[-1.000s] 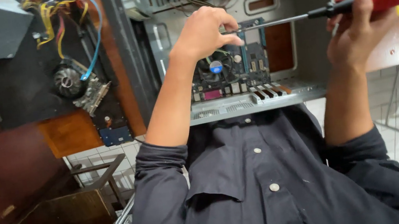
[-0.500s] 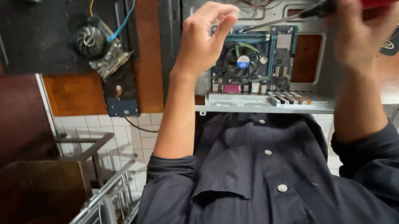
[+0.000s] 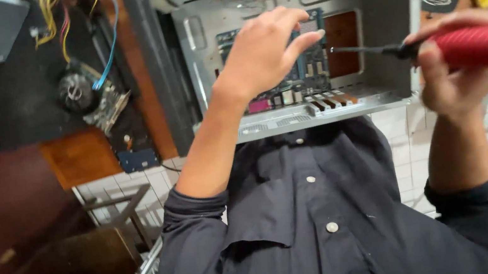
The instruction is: Securing a motherboard into a computer case using a screwdriver and screws
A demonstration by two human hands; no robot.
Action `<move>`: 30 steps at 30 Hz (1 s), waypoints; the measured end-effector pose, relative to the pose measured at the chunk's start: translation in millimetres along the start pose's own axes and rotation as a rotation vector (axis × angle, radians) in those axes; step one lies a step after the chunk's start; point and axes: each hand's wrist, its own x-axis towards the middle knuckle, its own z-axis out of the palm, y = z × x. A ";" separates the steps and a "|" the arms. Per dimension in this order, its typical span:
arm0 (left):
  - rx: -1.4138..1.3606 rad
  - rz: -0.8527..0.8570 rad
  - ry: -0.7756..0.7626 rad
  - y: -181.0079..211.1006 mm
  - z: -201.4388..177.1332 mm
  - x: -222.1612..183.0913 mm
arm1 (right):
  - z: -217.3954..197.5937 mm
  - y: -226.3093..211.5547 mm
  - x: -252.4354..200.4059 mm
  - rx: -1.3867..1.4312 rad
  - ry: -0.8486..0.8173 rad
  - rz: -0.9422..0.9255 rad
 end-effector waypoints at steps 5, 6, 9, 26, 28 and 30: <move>0.189 0.088 -0.133 -1.8 62.6 13.8 | 2.2 12.3 -45.3 -0.074 0.198 0.049; 0.217 0.095 -0.190 -2.2 72.8 10.4 | 4.7 17.3 -51.6 -0.075 0.265 0.070; 0.402 0.075 -0.390 33.7 86.8 -39.6 | 14.0 25.3 -62.0 -0.151 0.469 0.085; 0.384 0.179 0.156 -8.5 94.5 -67.3 | 29.4 87.6 -33.7 -0.029 0.493 0.151; 0.374 0.184 0.206 -15.1 98.0 -64.1 | 29.3 86.4 -24.0 -0.018 0.500 0.160; 0.384 0.134 0.276 -26.3 104.9 -62.4 | 30.2 92.3 -18.4 -0.051 0.543 0.209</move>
